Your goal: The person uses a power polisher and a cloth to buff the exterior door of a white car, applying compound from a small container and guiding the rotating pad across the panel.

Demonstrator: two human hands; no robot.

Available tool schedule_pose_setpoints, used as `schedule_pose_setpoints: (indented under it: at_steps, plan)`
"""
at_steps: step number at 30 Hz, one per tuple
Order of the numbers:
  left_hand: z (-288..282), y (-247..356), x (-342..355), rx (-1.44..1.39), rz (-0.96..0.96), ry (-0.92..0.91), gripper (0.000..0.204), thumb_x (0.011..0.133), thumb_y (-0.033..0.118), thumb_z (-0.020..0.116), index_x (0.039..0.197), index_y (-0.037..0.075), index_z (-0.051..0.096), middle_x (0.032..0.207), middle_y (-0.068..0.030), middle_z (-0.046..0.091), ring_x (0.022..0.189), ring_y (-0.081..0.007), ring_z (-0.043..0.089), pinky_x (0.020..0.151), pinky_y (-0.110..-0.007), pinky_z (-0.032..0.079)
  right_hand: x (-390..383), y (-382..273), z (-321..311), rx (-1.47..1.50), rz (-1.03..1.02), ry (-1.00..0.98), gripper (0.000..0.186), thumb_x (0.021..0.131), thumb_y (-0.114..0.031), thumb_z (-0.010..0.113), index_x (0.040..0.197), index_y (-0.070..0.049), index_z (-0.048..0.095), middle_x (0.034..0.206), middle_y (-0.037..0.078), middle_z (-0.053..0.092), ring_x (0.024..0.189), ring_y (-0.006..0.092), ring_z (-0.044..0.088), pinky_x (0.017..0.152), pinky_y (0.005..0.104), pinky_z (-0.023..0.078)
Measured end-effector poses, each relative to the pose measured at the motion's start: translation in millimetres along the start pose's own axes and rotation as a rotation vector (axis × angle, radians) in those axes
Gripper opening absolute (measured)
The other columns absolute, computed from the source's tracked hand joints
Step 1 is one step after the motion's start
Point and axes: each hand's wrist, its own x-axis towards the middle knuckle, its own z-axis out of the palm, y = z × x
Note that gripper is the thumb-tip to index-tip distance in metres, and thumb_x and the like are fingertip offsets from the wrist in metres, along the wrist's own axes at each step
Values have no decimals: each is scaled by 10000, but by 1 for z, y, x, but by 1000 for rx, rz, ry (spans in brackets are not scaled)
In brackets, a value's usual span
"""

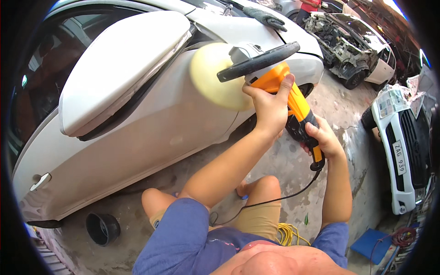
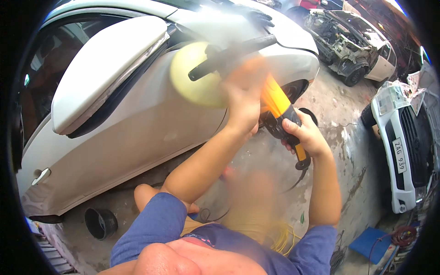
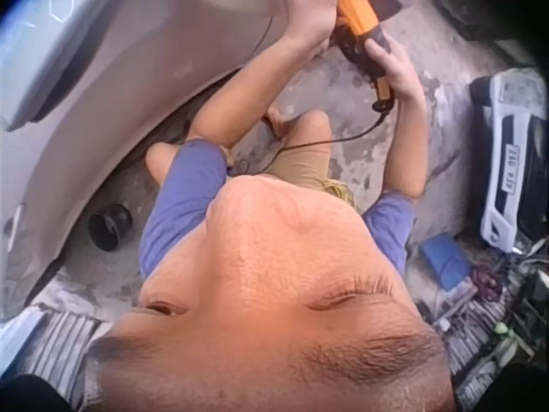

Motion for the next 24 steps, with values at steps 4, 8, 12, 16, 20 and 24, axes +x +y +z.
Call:
schedule_pose_setpoints:
  at_steps: [4,8,12,16,20,24]
  plan:
    - [-2,4,-13,38,29,83,735,908,256,835,1267,-28,259,1292,-205,483,1207,-235,524,1055,-348,441,-1,5,8,1,-15,-11,675,837,-528,807,1203,-18,562,810,44,604,546,127,602,463,265,490]
    - [-13,5,-55,149,19,200,780,905,253,839,1324,-38,250,1343,-206,474,1249,-243,506,1084,-361,419,-22,19,15,10,30,-75,710,813,-521,834,1240,-16,577,842,32,607,564,112,584,465,268,476]
    - [-22,-1,-72,132,44,197,809,912,278,831,1382,-36,252,1367,-178,478,1272,-227,514,1112,-365,417,-37,39,18,-38,34,-17,790,786,-543,851,1277,20,595,934,17,635,727,86,593,607,252,492]
    - [-21,-16,-54,61,-17,43,748,913,207,828,1320,-37,250,1274,-194,525,1164,-235,577,1025,-357,484,-39,61,24,-31,-7,77,828,800,-557,829,1329,31,583,1029,20,648,873,91,586,723,266,506]
    - [-19,-31,-41,80,-160,-12,728,896,212,844,1276,-28,271,1233,-190,549,1102,-234,616,951,-335,530,-32,80,34,47,-17,209,886,811,-579,808,1412,18,548,1133,42,650,951,110,595,776,278,511]
    - [-22,-34,-26,189,-74,-20,731,887,213,852,1267,-29,275,1224,-191,549,1101,-228,616,946,-331,532,-16,84,37,129,-96,232,766,812,-573,808,1266,-13,551,801,62,630,553,123,617,467,263,505]
